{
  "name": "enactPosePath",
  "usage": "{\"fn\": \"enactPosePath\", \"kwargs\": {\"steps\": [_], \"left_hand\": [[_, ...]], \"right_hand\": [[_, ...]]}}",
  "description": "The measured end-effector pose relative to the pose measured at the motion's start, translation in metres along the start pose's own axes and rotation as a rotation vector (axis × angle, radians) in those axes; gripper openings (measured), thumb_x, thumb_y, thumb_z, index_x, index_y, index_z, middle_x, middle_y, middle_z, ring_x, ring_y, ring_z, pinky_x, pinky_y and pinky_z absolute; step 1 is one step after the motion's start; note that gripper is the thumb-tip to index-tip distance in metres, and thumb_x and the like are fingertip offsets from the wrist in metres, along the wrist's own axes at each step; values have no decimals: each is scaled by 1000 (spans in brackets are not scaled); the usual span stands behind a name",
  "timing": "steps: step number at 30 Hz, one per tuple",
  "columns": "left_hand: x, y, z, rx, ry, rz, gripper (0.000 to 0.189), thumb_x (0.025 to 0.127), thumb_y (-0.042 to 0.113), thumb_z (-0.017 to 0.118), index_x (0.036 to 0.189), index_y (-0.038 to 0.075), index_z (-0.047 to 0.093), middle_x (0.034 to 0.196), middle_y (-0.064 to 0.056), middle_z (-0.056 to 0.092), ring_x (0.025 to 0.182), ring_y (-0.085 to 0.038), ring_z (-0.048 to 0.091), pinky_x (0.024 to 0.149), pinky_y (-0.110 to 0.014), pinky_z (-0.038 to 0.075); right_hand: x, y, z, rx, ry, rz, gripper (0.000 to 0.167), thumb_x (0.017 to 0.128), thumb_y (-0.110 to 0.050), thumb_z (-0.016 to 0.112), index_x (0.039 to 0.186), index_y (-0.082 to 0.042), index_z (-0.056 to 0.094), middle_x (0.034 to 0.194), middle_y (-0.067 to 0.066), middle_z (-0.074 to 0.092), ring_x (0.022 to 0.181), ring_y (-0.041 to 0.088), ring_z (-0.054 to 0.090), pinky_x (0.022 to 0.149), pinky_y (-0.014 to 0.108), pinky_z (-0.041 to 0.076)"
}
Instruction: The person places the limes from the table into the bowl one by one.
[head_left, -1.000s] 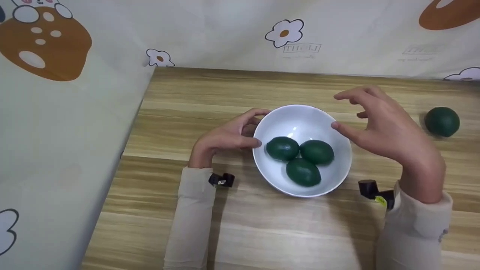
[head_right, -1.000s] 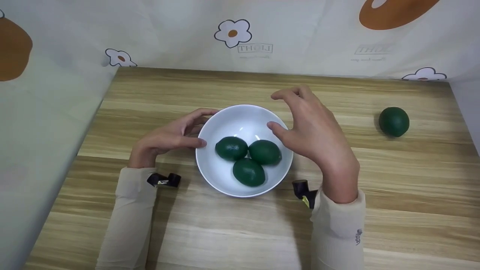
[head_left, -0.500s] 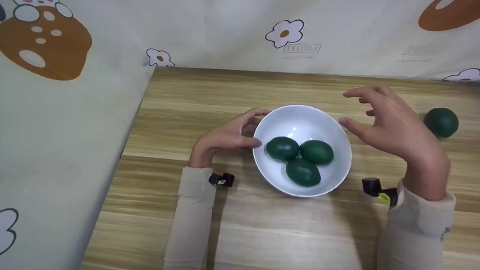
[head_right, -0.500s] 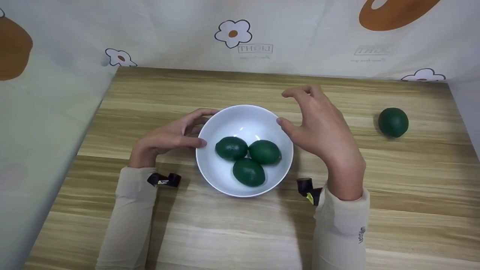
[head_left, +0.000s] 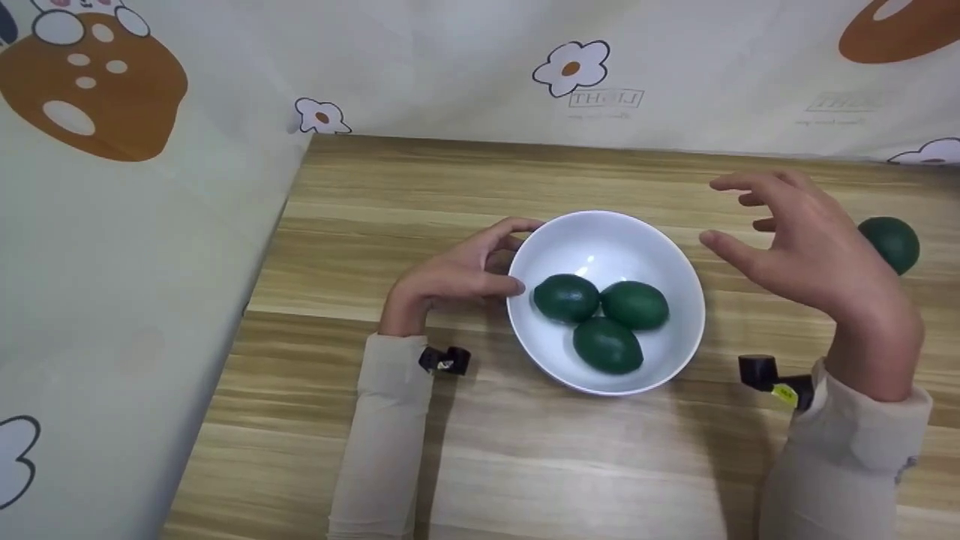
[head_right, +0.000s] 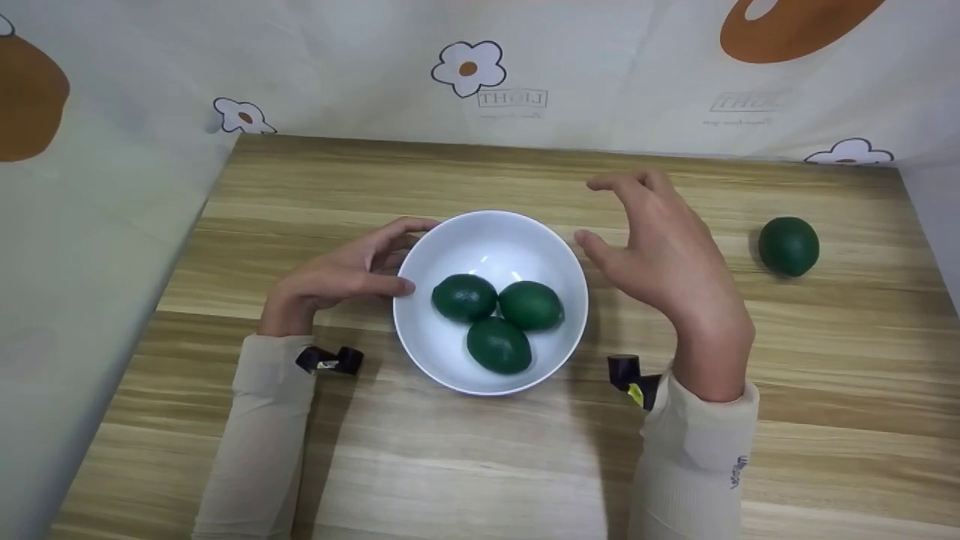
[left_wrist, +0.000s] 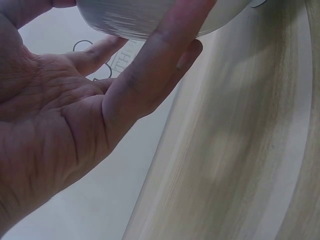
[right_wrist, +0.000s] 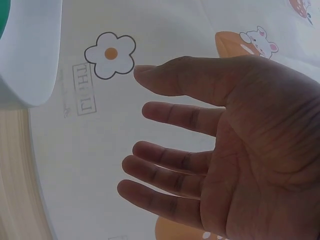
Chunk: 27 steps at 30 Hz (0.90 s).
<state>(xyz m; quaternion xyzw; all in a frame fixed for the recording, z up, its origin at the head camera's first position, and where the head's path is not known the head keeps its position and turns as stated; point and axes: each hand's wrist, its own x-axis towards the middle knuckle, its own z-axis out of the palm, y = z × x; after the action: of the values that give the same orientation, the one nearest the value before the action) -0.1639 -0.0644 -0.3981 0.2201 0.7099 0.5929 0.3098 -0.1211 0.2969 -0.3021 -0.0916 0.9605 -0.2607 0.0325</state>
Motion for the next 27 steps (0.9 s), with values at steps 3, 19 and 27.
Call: {"fn": "enactPosePath", "kwargs": {"steps": [3,19,27], "left_hand": [[0,0,0,2,-1,-2,83,87,1,71,161,16,37,150,-20,51,137,-35,58,103,-44,57],[0,1,-1,19,-10,27,84,86,2,71,161,12,36,151,-20,51,138,-35,58,107,-43,55],[1,0,0,16,-9,22,84,86,2,72,162,12,36,151,-20,51,138,-35,58,106,-43,56]], "right_hand": [[0,3,-2,7,2,6,64,97,-31,77,151,-8,54,149,30,48,131,57,52,102,75,47],[2,22,-5,27,28,22,64,97,-28,76,152,-5,53,152,31,48,135,56,48,103,76,46],[3,32,-6,21,32,44,64,98,-30,75,152,-3,52,154,32,46,136,57,46,104,76,44]]}}
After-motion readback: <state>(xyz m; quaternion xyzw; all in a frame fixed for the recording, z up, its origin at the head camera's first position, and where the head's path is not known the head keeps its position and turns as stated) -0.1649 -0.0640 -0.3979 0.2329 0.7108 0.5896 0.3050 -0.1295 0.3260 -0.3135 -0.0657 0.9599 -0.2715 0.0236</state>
